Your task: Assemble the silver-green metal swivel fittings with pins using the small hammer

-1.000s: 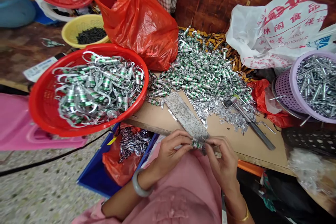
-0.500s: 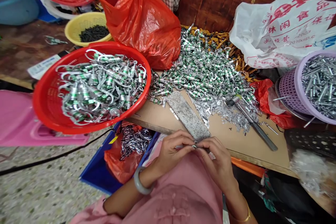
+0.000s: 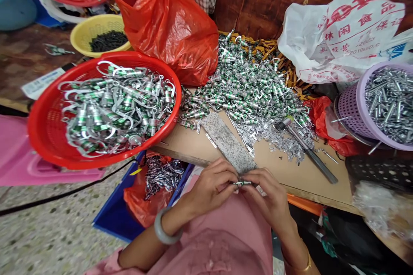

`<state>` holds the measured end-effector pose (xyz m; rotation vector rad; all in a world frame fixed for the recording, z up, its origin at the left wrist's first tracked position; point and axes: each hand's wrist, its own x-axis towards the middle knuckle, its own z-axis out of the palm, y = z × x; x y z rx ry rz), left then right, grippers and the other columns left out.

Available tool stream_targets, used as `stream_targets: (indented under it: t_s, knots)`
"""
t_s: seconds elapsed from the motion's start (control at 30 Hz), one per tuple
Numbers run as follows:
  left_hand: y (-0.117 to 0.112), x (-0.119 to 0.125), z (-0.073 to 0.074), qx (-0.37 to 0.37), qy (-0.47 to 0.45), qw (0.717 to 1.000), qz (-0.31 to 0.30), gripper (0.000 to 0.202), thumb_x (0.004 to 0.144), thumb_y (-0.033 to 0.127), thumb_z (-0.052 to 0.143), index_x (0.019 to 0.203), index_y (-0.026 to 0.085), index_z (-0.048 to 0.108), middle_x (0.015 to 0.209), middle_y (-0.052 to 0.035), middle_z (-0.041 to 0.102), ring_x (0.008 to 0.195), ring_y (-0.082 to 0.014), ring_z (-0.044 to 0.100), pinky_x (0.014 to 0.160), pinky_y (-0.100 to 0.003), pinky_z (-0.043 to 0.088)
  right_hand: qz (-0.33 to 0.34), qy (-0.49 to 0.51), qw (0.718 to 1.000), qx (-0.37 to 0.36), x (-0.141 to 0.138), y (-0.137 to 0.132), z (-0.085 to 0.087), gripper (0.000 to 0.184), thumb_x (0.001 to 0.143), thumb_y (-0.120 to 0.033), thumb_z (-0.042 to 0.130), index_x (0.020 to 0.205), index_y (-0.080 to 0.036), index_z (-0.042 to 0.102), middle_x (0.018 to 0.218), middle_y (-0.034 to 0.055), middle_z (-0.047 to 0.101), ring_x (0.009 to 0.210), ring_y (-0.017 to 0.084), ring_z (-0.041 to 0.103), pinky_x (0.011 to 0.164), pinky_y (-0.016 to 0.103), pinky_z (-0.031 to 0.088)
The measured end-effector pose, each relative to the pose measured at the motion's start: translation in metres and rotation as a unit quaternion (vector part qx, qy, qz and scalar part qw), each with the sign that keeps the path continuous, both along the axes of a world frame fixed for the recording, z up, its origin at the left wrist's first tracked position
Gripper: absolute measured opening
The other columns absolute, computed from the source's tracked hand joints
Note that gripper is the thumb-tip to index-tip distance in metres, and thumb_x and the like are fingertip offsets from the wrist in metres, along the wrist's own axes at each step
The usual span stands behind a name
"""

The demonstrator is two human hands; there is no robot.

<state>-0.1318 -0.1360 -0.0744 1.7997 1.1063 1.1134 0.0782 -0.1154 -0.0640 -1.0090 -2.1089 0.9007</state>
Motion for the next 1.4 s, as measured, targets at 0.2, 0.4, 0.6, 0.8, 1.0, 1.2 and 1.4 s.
stream_targets:
  t_s: [0.2,0.4,0.6,0.8,1.0,1.2,1.4]
  knots:
    - [-0.006,0.015,-0.009,-0.202,-0.135,0.970,0.002,0.011,0.087,0.019,0.067,0.077,0.018,0.072,0.076,-0.0060,0.073,0.073,-0.0178,0.064,0.069,-0.028,0.048,-0.022,-0.062,0.991,-0.114,0.006,-0.010,0.010,0.011,0.096,-0.030,0.064,0.094,-0.024,0.072,0.086,0.0038,0.073,0.077,0.018,0.069,0.068,0.027,0.054]
    - [-0.024,0.040,-0.029,-0.431,-0.342,0.834,0.038,0.028,0.072,0.037,0.086,0.077,0.015,0.069,0.072,-0.0021,0.070,0.067,-0.0141,0.063,0.066,-0.024,0.049,-0.081,-0.073,0.943,-0.313,0.023,-0.018,0.000,0.032,0.094,-0.045,0.062,0.080,-0.019,0.071,0.066,0.0003,0.067,0.058,0.014,0.059,0.054,0.023,0.043]
    - [-0.034,0.059,-0.040,-0.417,-0.424,0.797,0.102,0.046,0.058,0.029,0.095,0.087,0.019,0.060,0.081,-0.0009,0.072,0.076,-0.0155,0.067,0.071,-0.025,0.053,-0.136,-0.009,0.918,-0.373,0.029,-0.022,-0.020,0.042,0.087,-0.056,0.066,0.077,-0.016,0.072,0.064,0.0014,0.066,0.056,0.013,0.056,0.053,0.023,0.042]
    - [-0.034,0.065,-0.043,-0.370,-0.392,0.825,0.172,0.040,0.065,0.028,0.090,0.086,0.020,0.058,0.076,0.0006,0.071,0.072,-0.0145,0.066,0.067,-0.023,0.051,-0.157,-0.033,0.933,-0.321,0.037,-0.011,-0.013,0.038,0.091,-0.053,0.065,0.081,-0.017,0.072,0.067,0.0016,0.068,0.057,0.014,0.059,0.053,0.023,0.044]
    - [-0.024,0.050,-0.040,-0.349,-0.389,0.831,0.191,0.041,0.060,0.026,0.092,0.084,0.020,0.059,0.075,0.0015,0.071,0.070,-0.0139,0.066,0.065,-0.023,0.051,-0.134,-0.145,0.980,-0.027,0.025,0.054,-0.019,0.010,0.092,-0.029,0.066,0.088,-0.021,0.071,0.087,0.0039,0.073,0.074,0.018,0.066,0.069,0.028,0.049]
    - [-0.024,0.050,-0.043,-0.355,-0.400,0.824,0.188,0.042,0.060,0.022,0.092,0.085,0.019,0.059,0.075,0.0011,0.072,0.069,-0.0134,0.066,0.065,-0.023,0.051,-0.030,-0.403,0.913,0.053,-0.002,0.081,-0.019,0.004,0.089,-0.018,0.068,0.086,-0.021,0.069,0.083,0.0053,0.073,0.070,0.020,0.067,0.059,0.028,0.038]
    - [-0.026,0.050,-0.047,-0.357,-0.412,0.818,0.185,0.042,0.060,0.024,0.093,0.085,0.019,0.059,0.077,-0.0002,0.073,0.071,-0.0147,0.067,0.067,-0.024,0.052,-0.049,-0.447,0.890,0.078,-0.001,0.083,-0.009,0.009,0.088,-0.016,0.061,0.085,-0.019,0.069,0.086,0.0091,0.073,0.068,0.020,0.066,0.056,0.029,0.034]
